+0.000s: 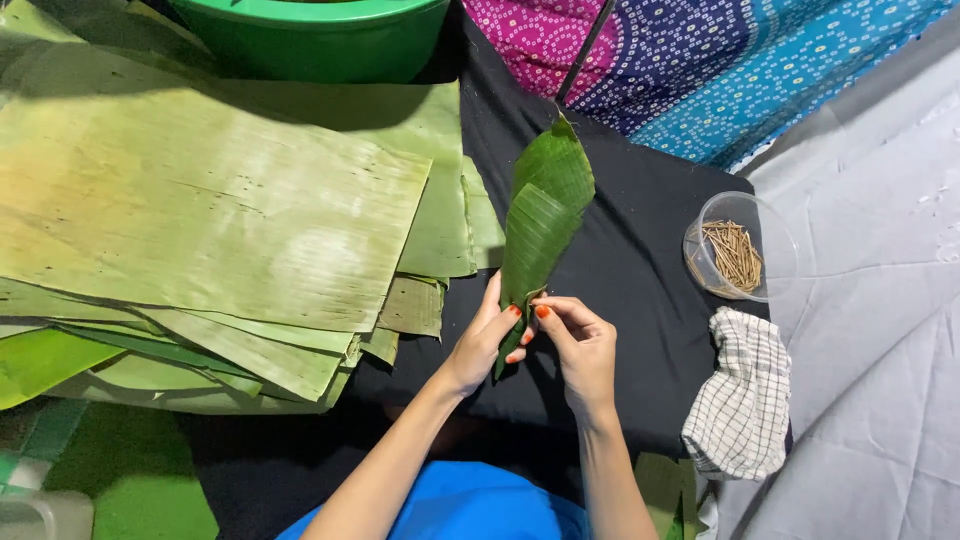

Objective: Wiping banana leaves with a cloth, folding them into conical shapes, and securing them with small wooden sticks.

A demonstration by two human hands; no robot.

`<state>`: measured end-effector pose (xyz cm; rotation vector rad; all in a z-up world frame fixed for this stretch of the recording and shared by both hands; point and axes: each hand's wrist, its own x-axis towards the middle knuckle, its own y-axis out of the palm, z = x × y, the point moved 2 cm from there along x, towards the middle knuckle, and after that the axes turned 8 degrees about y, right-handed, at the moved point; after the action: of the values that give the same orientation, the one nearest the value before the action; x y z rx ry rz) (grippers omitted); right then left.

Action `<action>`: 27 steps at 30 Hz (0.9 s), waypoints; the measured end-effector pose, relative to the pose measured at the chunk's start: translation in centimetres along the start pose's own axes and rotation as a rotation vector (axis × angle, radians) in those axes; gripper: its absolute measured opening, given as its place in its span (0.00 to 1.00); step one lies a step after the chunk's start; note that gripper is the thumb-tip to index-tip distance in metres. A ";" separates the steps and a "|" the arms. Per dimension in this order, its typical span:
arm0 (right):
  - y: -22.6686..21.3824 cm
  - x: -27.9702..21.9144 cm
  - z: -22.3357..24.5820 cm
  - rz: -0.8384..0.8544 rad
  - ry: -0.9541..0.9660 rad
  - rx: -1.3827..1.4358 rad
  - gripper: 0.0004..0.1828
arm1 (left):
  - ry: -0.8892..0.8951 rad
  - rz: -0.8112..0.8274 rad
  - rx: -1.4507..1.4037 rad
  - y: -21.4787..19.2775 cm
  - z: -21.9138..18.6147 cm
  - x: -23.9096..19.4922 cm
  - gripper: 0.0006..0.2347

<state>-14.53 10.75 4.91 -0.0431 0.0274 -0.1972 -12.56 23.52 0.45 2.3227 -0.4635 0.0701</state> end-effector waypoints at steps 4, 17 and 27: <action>-0.3 0.1 -0.1 -0.034 0.067 0.090 0.11 | 0.008 -0.021 -0.019 -0.4 0.8 0.0 0.26; -0.2 0.0 -0.3 -0.065 0.054 0.002 0.07 | -0.007 0.001 0.000 0.0 -0.2 0.0 0.27; 0.4 -0.3 0.1 -0.062 -0.007 0.001 0.07 | -0.043 -0.008 0.047 -0.8 1.0 0.1 0.25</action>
<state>-14.69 11.22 4.97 -0.0434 0.0186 -0.2588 -12.32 23.31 -0.83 2.3765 -0.4783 0.0272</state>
